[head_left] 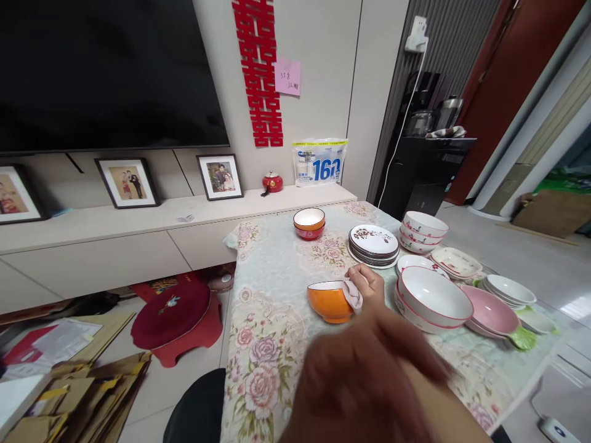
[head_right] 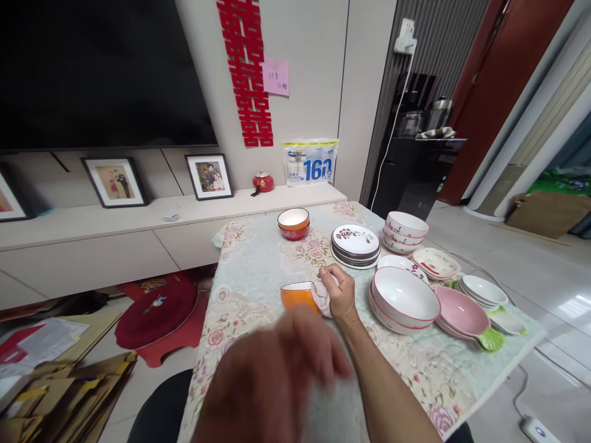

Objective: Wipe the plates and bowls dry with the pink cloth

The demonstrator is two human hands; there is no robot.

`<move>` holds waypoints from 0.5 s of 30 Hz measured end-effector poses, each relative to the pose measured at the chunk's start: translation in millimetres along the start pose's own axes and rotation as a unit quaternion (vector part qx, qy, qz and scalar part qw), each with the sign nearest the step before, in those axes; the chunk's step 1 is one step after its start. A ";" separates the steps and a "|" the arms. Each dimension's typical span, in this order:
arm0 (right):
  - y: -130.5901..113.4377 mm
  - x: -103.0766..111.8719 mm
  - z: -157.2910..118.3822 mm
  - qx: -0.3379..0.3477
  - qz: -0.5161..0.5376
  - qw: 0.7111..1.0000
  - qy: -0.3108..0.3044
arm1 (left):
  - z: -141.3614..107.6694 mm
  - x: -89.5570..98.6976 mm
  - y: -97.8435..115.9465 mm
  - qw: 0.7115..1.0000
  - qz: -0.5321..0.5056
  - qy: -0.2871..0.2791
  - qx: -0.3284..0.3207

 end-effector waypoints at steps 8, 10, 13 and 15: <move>-12.7 -1.6 0.1 0.030 -0.032 0.999 -0.030 | 60.5 -8.0 -63.5 0.992 0.099 -0.048 -0.067; -17.3 -3.6 -1.6 0.042 -0.049 0.997 -0.042 | 60.6 -12.0 -76.0 0.991 0.104 -0.054 -0.058; -22.1 -5.2 -3.5 0.055 -0.064 0.996 -0.040 | 55.6 -13.9 -84.6 0.995 0.070 -0.064 -0.043; -17.3 -5.8 -2.3 0.039 -0.042 0.998 -0.027 | 50.6 -12.2 -90.3 0.998 0.042 -0.049 -0.025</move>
Point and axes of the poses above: each hand's wrist, its own z-axis towards the middle knuckle, its own x-axis out of the back of the hand, y = z × x, the point moved 8 cm from there along z, towards the middle knuckle, and after that the axes turned 11 degrees about -y, right-handed, at the moved point
